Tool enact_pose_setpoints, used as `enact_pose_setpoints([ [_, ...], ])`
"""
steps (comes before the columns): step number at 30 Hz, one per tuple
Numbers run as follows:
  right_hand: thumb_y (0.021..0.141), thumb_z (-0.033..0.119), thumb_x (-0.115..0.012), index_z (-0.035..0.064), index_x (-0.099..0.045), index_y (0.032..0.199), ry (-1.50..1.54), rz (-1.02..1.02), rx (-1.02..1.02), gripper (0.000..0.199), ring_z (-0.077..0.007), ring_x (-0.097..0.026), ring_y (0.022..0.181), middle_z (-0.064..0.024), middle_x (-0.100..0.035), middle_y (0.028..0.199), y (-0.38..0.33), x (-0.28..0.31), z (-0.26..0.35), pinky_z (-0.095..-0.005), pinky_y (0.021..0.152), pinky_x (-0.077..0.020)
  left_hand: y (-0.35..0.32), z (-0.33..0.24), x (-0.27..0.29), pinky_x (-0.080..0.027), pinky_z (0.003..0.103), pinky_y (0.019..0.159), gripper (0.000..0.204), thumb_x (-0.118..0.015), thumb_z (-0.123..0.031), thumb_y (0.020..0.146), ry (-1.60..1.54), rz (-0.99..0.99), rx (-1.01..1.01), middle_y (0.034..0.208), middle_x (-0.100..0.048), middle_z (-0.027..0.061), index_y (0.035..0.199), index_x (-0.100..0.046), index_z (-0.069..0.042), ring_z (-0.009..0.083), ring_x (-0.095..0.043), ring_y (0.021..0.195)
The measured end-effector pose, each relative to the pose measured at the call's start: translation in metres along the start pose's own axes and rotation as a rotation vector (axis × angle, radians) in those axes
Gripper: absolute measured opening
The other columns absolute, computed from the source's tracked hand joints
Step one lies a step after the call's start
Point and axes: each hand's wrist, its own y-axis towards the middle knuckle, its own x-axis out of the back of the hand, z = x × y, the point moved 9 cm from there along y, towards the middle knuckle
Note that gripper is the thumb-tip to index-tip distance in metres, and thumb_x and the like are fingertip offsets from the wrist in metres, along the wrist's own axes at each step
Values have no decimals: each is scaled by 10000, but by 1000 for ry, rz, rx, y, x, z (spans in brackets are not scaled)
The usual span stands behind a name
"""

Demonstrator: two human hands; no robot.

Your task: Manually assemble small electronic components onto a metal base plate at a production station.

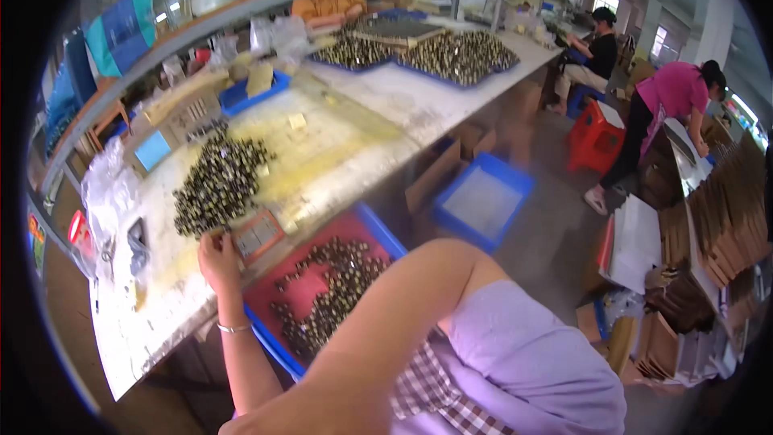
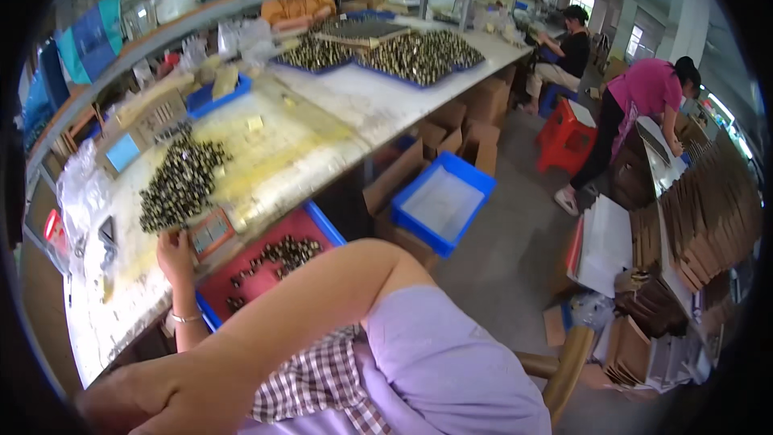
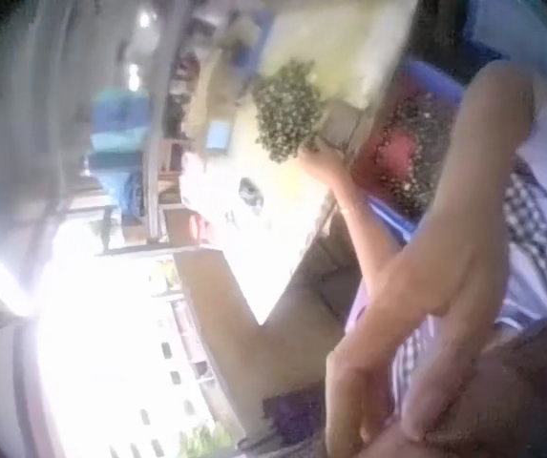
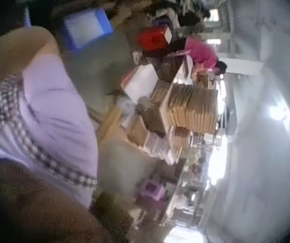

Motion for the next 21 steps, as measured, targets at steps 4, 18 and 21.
enact_pose_setpoints([
  [4,890,196,-656,-24,-649,1059,-500,17,-514,278,-210,-686,859,-127,-706,924,-64,65,-62,-331,737,-533,1,11,1,-507,376,715,200,-671,-166,838,-20,-41,-64,864,-669,133,1004,-701,-59,299,-651,794],
  [18,788,180,-766,110,-666,1011,-1869,-926,-639,254,-168,-581,694,-56,-620,846,-210,340,33,-307,669,-492,-22,-30,12,-494,388,803,184,-669,-104,844,-57,5,13,911,-677,106,1022,-703,-71,293,-612,878],
  [21,814,127,-715,125,-679,1026,-1879,-841,-693,215,-174,-558,676,-53,-599,841,-215,353,26,-308,656,-486,-24,-61,-2,-494,392,776,174,-684,-99,820,-105,128,-173,889,-673,103,990,-705,-70,296,-609,849],
])
